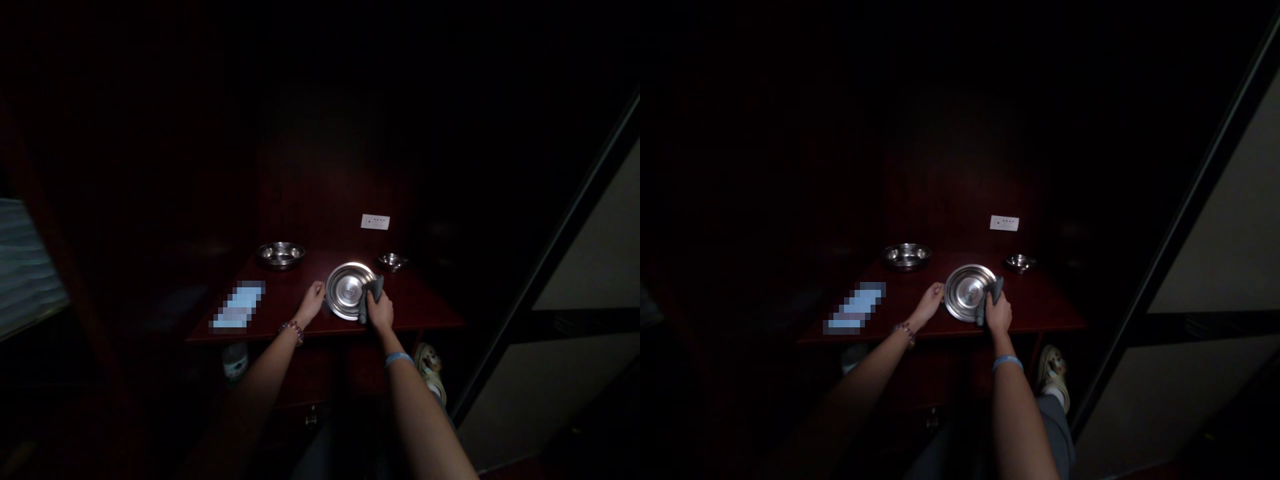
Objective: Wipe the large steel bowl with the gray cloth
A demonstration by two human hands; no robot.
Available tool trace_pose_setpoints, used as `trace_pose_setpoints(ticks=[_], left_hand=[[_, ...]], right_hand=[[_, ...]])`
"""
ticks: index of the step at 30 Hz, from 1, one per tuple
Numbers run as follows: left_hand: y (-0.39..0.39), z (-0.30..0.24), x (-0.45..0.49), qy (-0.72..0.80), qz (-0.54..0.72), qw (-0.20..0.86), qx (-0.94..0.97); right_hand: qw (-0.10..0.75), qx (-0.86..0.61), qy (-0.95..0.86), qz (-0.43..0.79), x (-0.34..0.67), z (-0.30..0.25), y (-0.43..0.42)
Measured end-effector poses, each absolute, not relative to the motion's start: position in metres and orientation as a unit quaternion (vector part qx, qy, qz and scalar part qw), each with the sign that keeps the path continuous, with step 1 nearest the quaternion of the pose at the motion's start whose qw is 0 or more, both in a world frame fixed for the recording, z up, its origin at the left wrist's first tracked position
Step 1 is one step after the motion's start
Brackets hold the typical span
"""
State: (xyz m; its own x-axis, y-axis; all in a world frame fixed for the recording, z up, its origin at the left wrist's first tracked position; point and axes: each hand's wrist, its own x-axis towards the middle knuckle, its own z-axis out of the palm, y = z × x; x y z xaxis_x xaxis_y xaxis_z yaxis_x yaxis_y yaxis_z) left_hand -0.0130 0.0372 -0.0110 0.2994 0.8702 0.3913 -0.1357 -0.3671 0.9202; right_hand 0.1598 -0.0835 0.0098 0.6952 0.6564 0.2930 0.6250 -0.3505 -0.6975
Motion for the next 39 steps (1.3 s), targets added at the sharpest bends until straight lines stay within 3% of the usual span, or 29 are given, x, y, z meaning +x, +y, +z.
trace_pose_setpoints(ticks=[39], left_hand=[[0.025,0.000,-0.013,0.287,0.537,0.479,0.633]], right_hand=[[0.404,-0.828,-0.389,0.031,0.157,0.015,-0.088]])
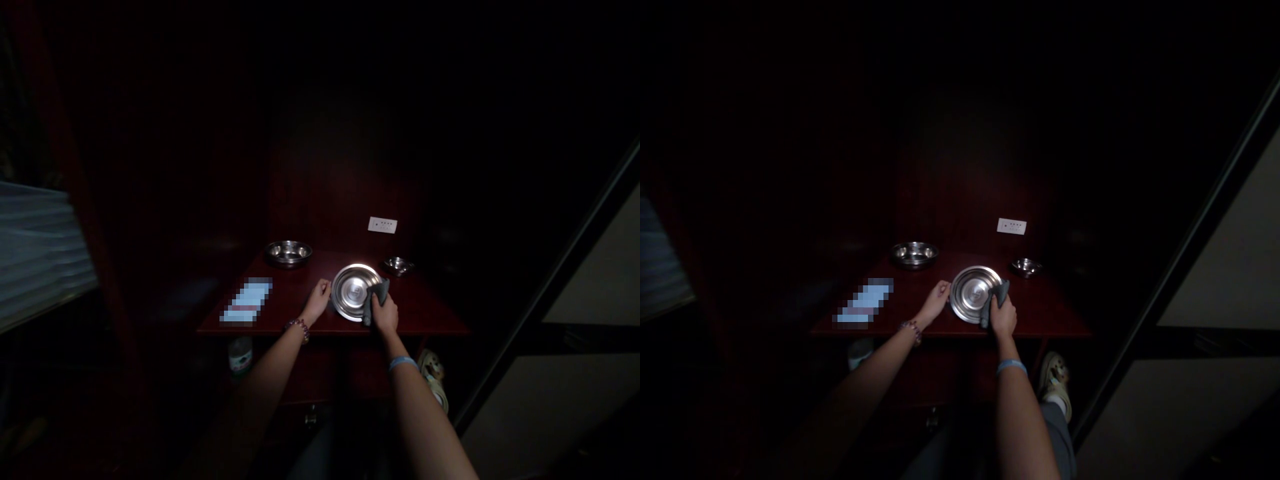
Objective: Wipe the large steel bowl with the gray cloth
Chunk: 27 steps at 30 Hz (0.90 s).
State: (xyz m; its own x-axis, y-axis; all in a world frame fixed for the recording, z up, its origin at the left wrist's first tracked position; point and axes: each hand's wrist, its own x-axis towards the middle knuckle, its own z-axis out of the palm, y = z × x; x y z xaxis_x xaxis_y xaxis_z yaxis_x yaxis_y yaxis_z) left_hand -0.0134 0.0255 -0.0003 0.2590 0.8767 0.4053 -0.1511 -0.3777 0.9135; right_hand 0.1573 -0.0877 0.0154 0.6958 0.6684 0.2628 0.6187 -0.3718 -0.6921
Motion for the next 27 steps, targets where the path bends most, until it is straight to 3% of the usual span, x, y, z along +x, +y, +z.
trace_pose_setpoints(ticks=[27], left_hand=[[0.0229,0.0064,-0.0222,0.289,0.558,0.472,0.618]], right_hand=[[0.393,-0.826,-0.403,0.029,0.1534,0.0175,-0.0893]])
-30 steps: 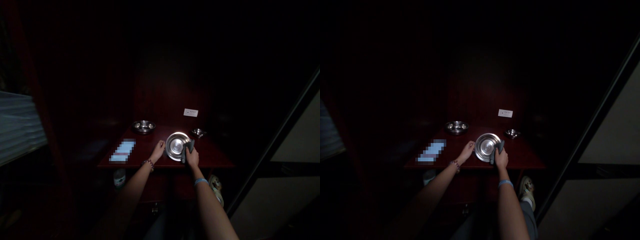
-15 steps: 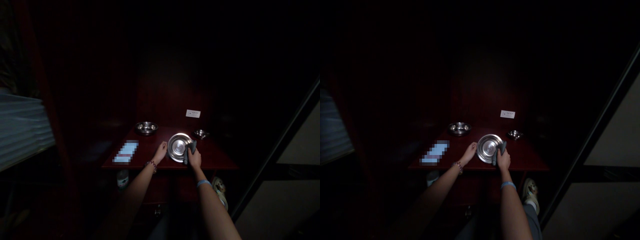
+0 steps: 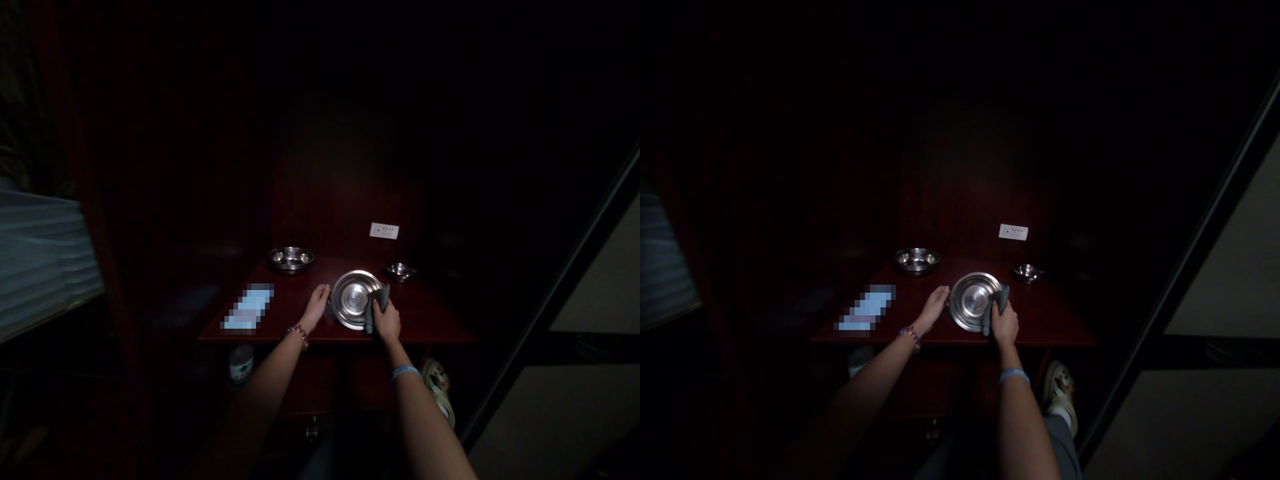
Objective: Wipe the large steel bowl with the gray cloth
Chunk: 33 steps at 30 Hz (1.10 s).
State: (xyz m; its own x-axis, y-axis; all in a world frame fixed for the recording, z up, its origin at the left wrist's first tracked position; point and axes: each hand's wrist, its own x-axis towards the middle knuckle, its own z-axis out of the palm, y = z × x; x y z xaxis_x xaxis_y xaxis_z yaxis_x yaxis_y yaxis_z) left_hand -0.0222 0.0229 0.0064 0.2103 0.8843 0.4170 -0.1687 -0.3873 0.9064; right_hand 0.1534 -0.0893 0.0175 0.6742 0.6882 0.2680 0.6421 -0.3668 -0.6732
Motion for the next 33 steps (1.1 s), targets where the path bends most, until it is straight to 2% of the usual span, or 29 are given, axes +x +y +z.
trace_pose_setpoints(ticks=[11,23,33], left_hand=[[0.001,0.026,-0.029,0.280,0.526,0.515,0.617],[0.007,0.018,-0.025,0.241,0.523,0.546,0.609],[0.013,0.014,-0.023,0.232,0.546,0.515,0.619]], right_hand=[[0.396,-0.822,-0.409,0.028,0.153,0.016,-0.090],[0.389,-0.823,-0.413,0.029,0.153,0.018,-0.090],[0.371,-0.835,-0.405,0.026,0.151,0.022,-0.091]])
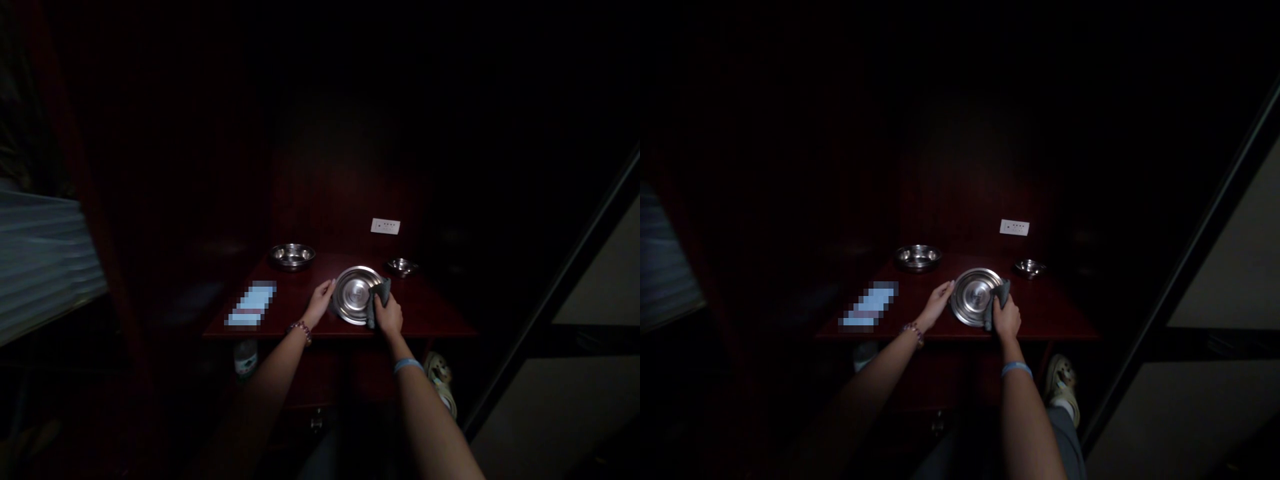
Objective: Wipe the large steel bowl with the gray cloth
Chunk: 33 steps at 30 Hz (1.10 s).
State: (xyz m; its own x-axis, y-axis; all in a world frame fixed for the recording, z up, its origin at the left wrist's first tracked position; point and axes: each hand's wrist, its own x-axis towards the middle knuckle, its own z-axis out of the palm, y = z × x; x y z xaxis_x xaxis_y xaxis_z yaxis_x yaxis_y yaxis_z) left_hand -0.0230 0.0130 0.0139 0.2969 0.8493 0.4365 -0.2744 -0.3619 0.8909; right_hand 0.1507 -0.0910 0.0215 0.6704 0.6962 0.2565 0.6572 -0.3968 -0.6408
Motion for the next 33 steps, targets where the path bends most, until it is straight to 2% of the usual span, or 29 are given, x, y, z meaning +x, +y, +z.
trace_pose_setpoints(ticks=[21,33], left_hand=[[0.023,0.003,-0.021,0.245,0.517,0.496,0.653],[0.029,-0.002,-0.018,0.280,0.552,0.471,0.628]], right_hand=[[0.380,-0.831,-0.406,0.015,0.154,0.017,-0.091],[0.366,-0.833,-0.416,0.005,0.151,0.019,-0.092]])
